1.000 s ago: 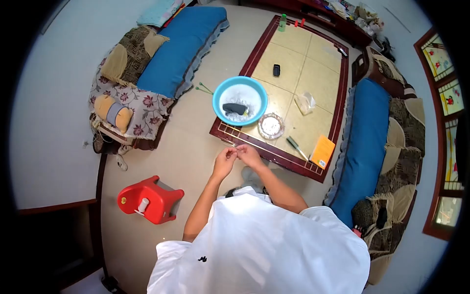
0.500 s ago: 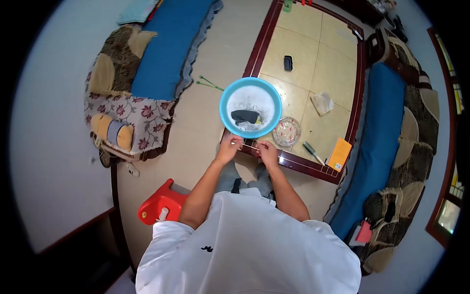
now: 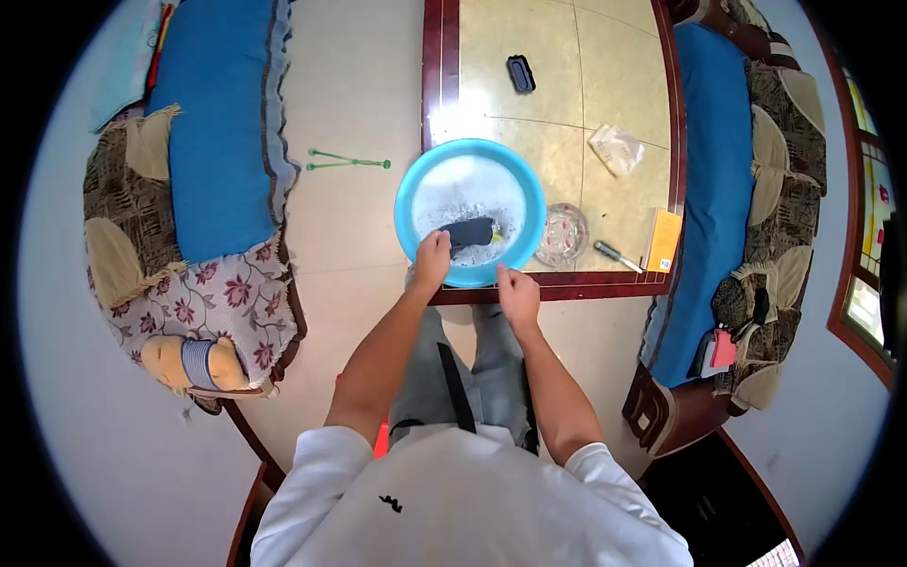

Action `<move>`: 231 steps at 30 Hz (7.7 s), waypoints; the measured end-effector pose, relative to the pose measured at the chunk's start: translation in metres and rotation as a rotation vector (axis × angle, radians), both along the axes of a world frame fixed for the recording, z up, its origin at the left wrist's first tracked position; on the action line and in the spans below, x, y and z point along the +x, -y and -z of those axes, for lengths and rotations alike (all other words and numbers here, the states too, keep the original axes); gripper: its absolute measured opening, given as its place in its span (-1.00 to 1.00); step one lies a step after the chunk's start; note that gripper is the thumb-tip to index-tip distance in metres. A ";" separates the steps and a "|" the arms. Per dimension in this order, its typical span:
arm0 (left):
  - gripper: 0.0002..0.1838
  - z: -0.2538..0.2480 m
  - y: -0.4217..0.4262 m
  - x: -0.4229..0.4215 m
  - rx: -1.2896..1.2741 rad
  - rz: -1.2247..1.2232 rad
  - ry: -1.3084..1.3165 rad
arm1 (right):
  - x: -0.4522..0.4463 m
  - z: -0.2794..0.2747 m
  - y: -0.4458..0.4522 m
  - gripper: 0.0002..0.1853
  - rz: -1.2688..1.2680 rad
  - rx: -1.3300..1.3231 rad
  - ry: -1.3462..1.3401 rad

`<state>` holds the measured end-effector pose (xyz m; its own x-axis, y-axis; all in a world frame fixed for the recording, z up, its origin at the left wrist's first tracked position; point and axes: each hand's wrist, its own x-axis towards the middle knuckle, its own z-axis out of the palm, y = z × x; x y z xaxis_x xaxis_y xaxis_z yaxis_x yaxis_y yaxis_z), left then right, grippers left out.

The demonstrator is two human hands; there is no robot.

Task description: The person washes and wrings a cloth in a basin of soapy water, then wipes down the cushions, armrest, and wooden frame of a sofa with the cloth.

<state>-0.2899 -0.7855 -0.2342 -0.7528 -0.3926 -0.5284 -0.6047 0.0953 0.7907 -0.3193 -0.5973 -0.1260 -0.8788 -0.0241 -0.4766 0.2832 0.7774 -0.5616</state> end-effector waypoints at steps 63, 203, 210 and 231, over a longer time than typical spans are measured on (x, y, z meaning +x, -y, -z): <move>-0.18 0.067 -0.005 -0.078 -0.661 0.771 -0.099 | -0.062 0.173 0.048 -0.23 -0.555 0.136 -0.435; -0.35 0.029 0.024 -0.105 0.509 0.947 0.514 | -0.113 0.102 0.025 -0.66 -1.133 -0.170 -0.361; -0.44 0.002 0.020 -0.101 -0.392 1.112 -0.028 | -0.133 0.077 0.024 -0.10 -0.683 -0.390 0.300; -0.71 -0.002 0.014 -0.103 -0.807 1.237 -0.194 | -0.121 0.108 0.048 -0.51 -0.416 -0.552 0.575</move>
